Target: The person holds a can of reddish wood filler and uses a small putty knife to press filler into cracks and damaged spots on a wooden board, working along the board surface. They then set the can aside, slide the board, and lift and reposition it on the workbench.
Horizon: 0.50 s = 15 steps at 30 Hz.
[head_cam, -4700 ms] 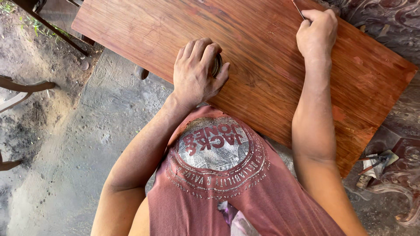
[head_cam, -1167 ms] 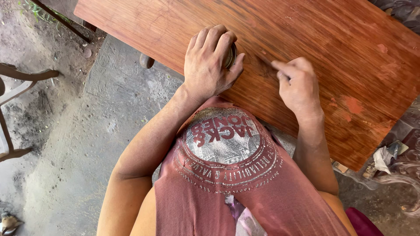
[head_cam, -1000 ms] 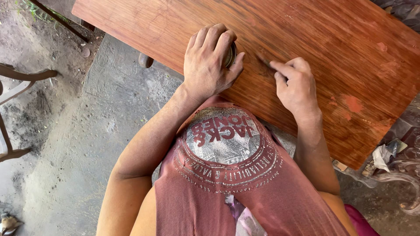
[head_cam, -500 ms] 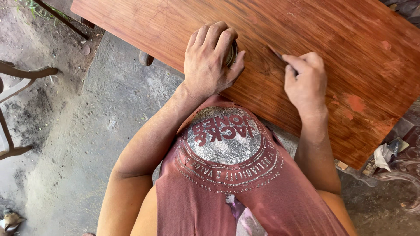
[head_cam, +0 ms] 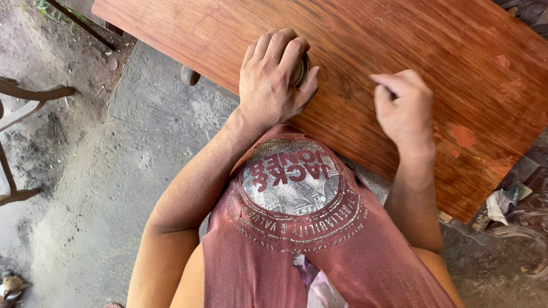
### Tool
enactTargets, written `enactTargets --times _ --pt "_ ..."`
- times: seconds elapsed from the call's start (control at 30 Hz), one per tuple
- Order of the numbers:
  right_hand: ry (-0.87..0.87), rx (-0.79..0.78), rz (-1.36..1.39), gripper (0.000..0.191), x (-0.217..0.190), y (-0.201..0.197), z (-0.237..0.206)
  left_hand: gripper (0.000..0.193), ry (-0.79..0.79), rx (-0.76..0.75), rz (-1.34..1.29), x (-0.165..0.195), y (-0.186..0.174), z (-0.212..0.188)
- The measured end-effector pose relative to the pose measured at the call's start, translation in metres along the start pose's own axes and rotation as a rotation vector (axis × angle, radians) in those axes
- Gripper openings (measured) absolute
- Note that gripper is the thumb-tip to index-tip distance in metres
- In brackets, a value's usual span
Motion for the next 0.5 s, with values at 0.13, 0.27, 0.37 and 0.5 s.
enactTargets --times 0.13,0.27,0.37,0.5 --pt "0.126 0.099 0.056 0.019 0.012 -0.023 -0.012 0.044 -0.005 0.007 0.017 0.002 -0.004 0.0" --pt "0.146 0.124 0.052 0.015 0.02 -0.021 -0.028 0.042 0.002 0.008 -0.02 0.004 -0.008 0.002" --pt "0.135 0.172 0.04 0.013 0.022 -0.011 -0.034 0.039 -0.006 0.0 -0.024 0.007 -0.011 0.003" --pt "0.108 0.228 -0.019 0.01 0.022 -0.004 -0.034 0.038 -0.013 -0.005 -0.029 0.011 -0.013 0.006"
Point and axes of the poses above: each hand's wrist, its own z-axis towards the middle knuckle, its own y-axis out of the palm, x = y × z, the point moved 3 cm from there along z, towards the middle knuckle, and after that the axes turned 6 degrees about -x, right-handed, at the moved point
